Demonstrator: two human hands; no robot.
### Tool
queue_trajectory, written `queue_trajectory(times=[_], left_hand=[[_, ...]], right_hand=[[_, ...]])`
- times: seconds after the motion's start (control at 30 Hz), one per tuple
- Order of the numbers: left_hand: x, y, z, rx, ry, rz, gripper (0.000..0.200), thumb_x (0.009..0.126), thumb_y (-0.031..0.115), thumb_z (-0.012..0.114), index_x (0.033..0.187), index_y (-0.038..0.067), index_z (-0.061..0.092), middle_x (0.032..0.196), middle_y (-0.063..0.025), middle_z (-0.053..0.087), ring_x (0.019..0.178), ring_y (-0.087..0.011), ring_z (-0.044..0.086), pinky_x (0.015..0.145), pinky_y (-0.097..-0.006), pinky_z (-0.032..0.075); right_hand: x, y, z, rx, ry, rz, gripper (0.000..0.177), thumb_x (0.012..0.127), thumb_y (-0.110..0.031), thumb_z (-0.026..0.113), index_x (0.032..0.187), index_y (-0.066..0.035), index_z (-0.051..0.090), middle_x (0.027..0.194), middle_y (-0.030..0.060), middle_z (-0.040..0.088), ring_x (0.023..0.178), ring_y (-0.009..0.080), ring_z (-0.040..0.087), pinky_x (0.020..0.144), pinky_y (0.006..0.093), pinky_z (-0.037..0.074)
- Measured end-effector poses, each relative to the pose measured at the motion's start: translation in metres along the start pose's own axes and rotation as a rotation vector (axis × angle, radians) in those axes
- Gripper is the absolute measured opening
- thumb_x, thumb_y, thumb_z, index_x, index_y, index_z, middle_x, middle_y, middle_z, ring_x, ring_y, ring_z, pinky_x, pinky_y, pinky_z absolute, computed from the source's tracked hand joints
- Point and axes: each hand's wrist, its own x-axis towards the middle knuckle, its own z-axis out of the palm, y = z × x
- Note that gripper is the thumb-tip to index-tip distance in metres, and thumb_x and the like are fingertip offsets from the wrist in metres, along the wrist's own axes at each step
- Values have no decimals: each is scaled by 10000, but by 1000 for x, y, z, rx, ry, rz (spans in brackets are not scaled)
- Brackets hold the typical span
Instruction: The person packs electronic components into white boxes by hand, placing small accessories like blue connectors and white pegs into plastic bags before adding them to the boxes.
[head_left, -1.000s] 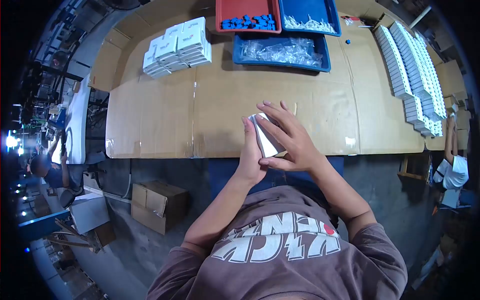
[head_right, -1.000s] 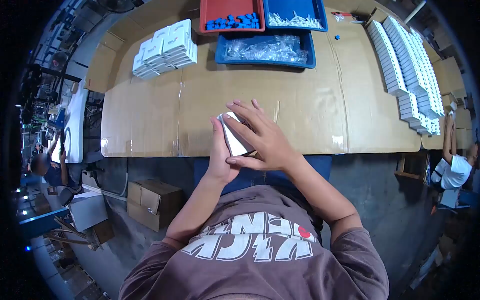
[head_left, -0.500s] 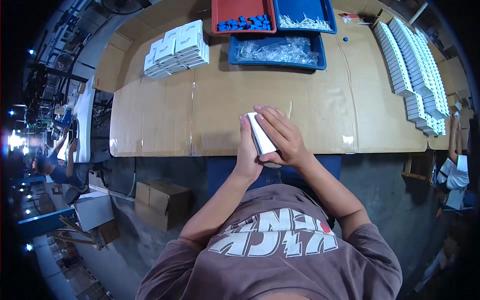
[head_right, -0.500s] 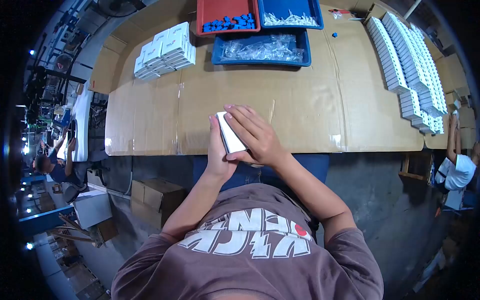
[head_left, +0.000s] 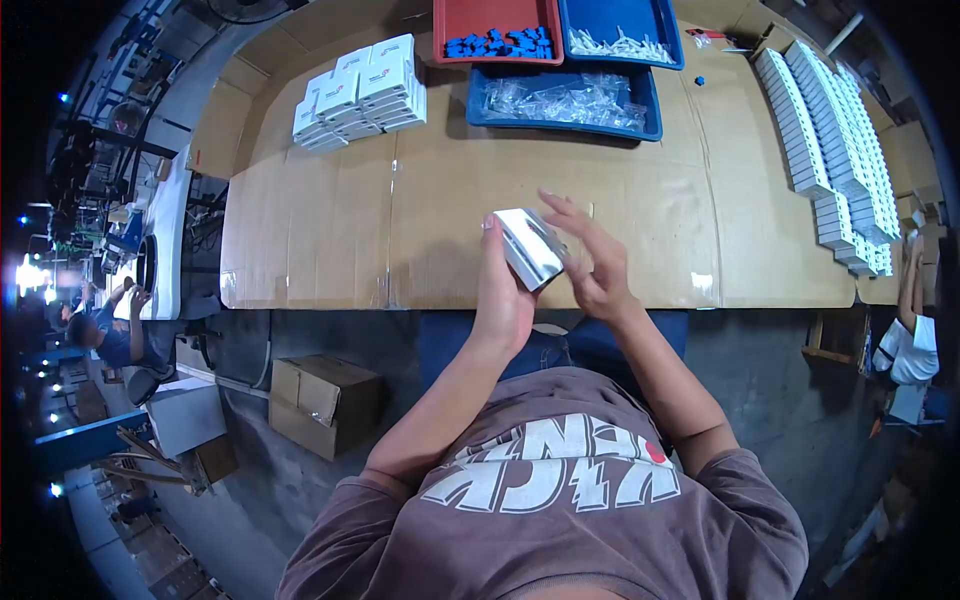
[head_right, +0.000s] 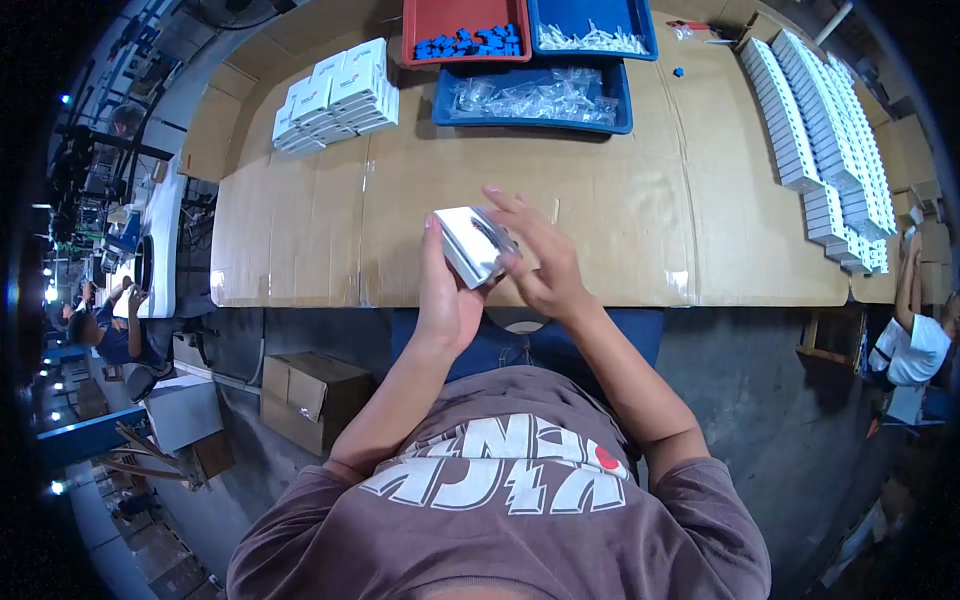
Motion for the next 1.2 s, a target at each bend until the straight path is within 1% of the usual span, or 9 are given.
queue_trajectory(times=[0.03,0.13,0.17,0.43,0.63,0.73,0.87,1.0,1.2], left_hand=[[2,3,-1,-10,1,32,620,1034,647,427,1362,124,484,1291,-84,577,1214,-205,592,1053,-415,492],[4,8,-7,-47,25,63,589,1027,602,502,1339,103,476,1278,-88,559,1223,-230,576,1068,-471,489],[4,9,-9,-45,34,65,585,1027,598,508,1334,101,477,1276,-89,554,1223,-231,573,1065,-480,491],[2,15,-16,-51,58,94,554,1018,549,572,1315,88,493,1245,-89,529,1196,-219,563,1052,-482,500],[5,15,-26,24,48,211,564,1007,491,628,1350,63,493,1277,-92,527,1206,-206,552,1037,-417,498],[1,18,-23,23,102,272,621,983,295,714,1431,27,377,1285,-117,501,1193,-189,547,1015,-368,499],[1,19,-27,317,45,572,783,872,171,815,1475,24,338,1353,-132,462,1250,-221,521,1080,-377,444],[-1,20,-29,514,-64,747,948,762,140,879,1510,23,310,1437,-155,423,1355,-276,467,1176,-420,355],[5,16,-32,889,-139,1033,963,701,113,868,1516,52,358,1506,-211,405,1451,-392,371,1199,-507,324]], right_hand=[[-2,2,5,33,142,67,234,979,-174,649,1122,11,662,1314,207,678,1240,333,649,1088,451,457],[-7,10,5,79,254,241,127,1010,-112,623,978,8,646,1161,179,742,1052,239,707,961,344,511],[-6,10,6,81,282,269,196,1054,-117,571,932,22,635,1035,149,759,914,161,686,870,302,513],[-13,18,7,479,260,480,194,1049,-120,602,930,27,646,975,134,746,857,159,675,795,311,552],[-6,6,12,449,235,592,147,1010,-103,660,996,42,680,1006,152,746,843,145,680,797,306,567],[-3,4,15,417,204,624,134,994,-94,683,963,36,679,988,143,743,831,150,686,791,304,566],[-2,5,16,440,199,597,125,978,-74,699,902,19,665,932,121,732,808,156,686,784,302,565],[15,-9,15,470,220,692,280,1018,-216,676,842,0,655,934,119,738,836,145,690,789,305,576],[31,-40,3,546,-87,710,367,1027,-238,651,1289,15,606,1247,126,686,1139,194,652,944,349,548]])
